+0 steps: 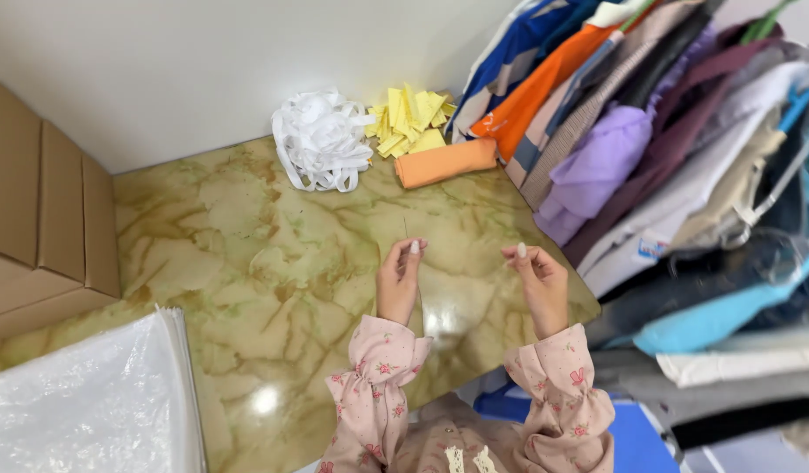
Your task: The person removes an orange t-shirt from a hanger, folds it neatly on a marble-patterned table, and places it aside. They then remove a white patterned t-shirt and a black t-shirt from the rack, folding each one in the same manner on the table.
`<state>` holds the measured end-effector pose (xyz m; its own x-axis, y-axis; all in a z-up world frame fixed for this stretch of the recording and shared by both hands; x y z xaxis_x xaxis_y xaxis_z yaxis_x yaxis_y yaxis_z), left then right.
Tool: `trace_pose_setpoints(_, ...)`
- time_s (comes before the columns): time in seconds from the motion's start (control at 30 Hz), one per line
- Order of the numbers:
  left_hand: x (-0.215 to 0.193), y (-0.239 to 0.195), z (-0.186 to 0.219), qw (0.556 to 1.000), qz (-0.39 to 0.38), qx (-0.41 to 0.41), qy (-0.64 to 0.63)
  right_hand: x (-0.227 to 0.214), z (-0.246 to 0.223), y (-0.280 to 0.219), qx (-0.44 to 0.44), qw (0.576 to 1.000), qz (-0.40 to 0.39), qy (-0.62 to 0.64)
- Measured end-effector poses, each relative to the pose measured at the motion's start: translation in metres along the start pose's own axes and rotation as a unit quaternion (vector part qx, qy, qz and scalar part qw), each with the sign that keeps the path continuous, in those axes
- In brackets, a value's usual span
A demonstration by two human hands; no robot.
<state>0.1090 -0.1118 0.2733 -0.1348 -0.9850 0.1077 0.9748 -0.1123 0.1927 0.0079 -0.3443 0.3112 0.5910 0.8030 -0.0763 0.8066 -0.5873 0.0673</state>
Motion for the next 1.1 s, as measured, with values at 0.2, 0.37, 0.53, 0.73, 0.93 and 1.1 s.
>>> trace_pose_setpoints(0.2, -0.057, -0.064, -0.013, 1.0, 0.003, 0.012, 0.001, -0.02, 0.027, -0.069, -0.051, 0.999, -0.002, -0.004)
trace_pose_setpoints(0.37, -0.095, -0.095, 0.005, 0.999, 0.033, 0.017, -0.013, -0.069, 0.009, -0.113, -0.052, 0.998, 0.039, -0.022)
trace_pose_setpoints(0.53, -0.095, -0.097, 0.03, 0.998, 0.037, 0.054, -0.013, -0.112, 0.001, -0.146, -0.018, 0.993, 0.106, -0.049)
trace_pose_setpoints(0.73, -0.049, -0.109, 0.058, 0.999, 0.01, 0.049, -0.006, -0.182, 0.007, -0.169, 0.052, 0.983, 0.162, -0.07)
trace_pose_setpoints(0.93, 0.047, -0.12, 0.052, 0.998, -0.031, 0.052, -0.021, -0.27, -0.003, -0.18, 0.023, 0.97, 0.236, -0.05)
trace_pose_setpoints(1.1, 0.153, -0.155, 0.059, 0.991, -0.116, 0.072, -0.009, -0.326, -0.029, -0.189, -0.035, 0.966, 0.246, -0.065)
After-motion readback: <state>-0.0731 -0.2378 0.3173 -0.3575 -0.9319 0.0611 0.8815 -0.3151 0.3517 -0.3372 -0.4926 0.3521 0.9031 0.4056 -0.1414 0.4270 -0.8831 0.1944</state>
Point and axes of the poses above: each hand's wrist, its own y-axis towards the middle knuckle, its own x-axis out of the palm, z = x × y, the point moved 7 cm from there along y, towards the middle knuckle, and after that the axes turned 7 degrees about x, right-handed, at the moved point
